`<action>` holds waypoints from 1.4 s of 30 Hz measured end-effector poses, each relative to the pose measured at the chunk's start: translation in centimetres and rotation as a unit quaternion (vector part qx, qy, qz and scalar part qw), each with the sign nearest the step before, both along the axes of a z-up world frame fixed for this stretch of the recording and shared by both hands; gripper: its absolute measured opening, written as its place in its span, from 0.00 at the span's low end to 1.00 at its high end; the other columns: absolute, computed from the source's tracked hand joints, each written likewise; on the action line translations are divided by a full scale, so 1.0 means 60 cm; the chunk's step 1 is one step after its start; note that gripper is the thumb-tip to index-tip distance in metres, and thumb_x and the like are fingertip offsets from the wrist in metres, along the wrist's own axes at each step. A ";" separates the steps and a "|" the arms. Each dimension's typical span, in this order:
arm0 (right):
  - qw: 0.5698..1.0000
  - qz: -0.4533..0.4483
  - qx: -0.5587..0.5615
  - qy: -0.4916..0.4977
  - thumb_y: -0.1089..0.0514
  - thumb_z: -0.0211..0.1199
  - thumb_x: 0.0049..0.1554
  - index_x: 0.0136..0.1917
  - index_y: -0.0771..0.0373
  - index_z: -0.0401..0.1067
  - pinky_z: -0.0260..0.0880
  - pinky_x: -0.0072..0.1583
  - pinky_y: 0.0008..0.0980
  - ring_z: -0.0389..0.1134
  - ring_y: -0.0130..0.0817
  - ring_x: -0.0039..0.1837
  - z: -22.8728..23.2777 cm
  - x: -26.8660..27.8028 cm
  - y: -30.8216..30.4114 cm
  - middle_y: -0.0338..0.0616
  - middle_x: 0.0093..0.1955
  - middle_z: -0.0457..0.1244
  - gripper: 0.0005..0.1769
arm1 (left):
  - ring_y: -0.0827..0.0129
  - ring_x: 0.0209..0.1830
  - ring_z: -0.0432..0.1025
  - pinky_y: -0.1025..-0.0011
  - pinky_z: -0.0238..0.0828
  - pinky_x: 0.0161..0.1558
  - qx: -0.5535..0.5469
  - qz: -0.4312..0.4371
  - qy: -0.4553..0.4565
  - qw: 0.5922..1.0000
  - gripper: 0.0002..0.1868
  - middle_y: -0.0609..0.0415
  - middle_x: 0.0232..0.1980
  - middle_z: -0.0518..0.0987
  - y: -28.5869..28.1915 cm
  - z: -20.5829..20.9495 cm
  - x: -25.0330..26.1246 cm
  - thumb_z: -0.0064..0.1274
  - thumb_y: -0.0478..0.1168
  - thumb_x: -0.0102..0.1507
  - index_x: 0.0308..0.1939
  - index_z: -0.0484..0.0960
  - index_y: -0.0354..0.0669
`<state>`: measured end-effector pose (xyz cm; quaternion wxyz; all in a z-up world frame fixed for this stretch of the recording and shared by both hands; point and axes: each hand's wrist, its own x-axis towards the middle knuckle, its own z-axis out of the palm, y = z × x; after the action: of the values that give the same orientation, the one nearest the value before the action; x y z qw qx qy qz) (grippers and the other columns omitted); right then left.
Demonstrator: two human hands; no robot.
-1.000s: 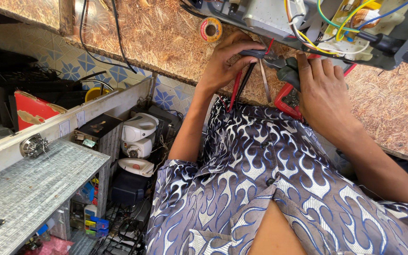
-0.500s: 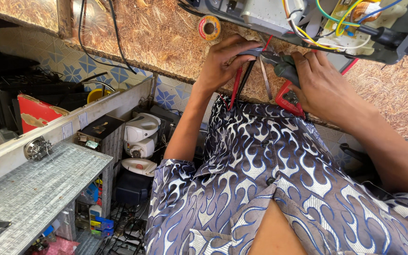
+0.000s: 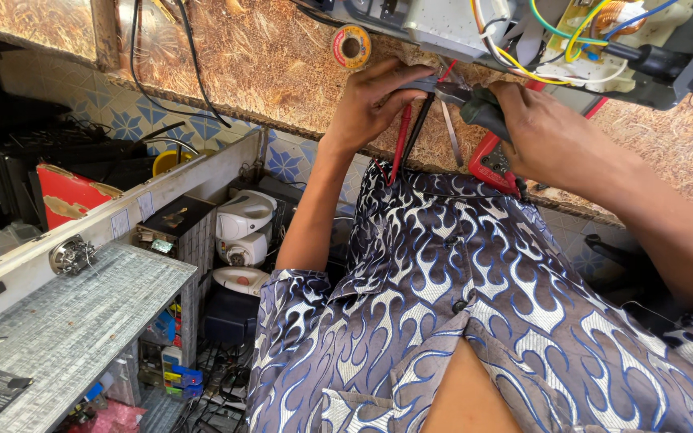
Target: The person uses a multimeter to test a wire connected to an electronic device on a workbench. They then use pliers to strip the insulation from the wire and continue working on the device's internal wiring.
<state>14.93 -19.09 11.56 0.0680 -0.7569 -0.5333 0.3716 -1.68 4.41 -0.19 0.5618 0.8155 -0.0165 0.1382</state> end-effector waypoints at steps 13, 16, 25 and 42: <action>0.952 0.108 0.061 -0.279 0.65 0.52 0.54 0.74 0.75 0.57 0.68 0.55 0.41 0.66 0.51 0.54 -0.020 -0.027 -0.019 0.60 0.60 0.62 0.34 | 0.69 0.42 0.78 0.73 0.81 0.45 -0.014 0.023 0.040 0.999 0.16 0.51 0.49 0.83 -0.012 0.019 0.000 0.58 0.42 0.70 0.61 0.79 0.47; 0.936 0.119 0.068 -0.323 0.63 0.50 0.57 0.73 0.73 0.60 0.68 0.56 0.37 0.66 0.47 0.55 -0.025 -0.028 -0.023 0.57 0.60 0.63 0.30 | 0.67 0.45 0.81 0.75 0.83 0.46 -0.044 0.030 0.083 0.995 0.14 0.50 0.54 0.84 -0.018 0.028 0.002 0.60 0.43 0.68 0.57 0.81 0.49; 0.943 0.112 0.128 -0.287 0.59 0.53 0.50 0.74 0.75 0.61 0.68 0.64 0.40 0.67 0.51 0.64 -0.027 -0.009 -0.024 0.62 0.66 0.64 0.39 | 0.66 0.36 0.61 0.68 0.55 0.38 -0.064 -0.040 0.135 0.988 0.14 0.53 0.38 0.66 -0.006 0.099 0.012 0.39 0.49 0.74 0.42 0.68 0.42; 0.950 0.172 0.078 -0.248 0.62 0.63 0.40 0.75 0.79 0.56 0.72 0.57 0.39 0.68 0.51 0.60 -0.011 0.002 -0.008 0.61 0.61 0.63 0.51 | 0.51 0.41 0.69 0.63 0.60 0.40 0.029 -0.072 0.077 0.994 0.18 0.43 0.46 0.71 -0.004 0.065 0.017 0.30 0.49 0.76 0.47 0.68 0.38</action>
<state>15.04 -19.55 10.87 -0.0721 -0.7144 -0.6827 0.1354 -0.65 4.18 3.72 0.5459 0.8364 -0.0362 0.0336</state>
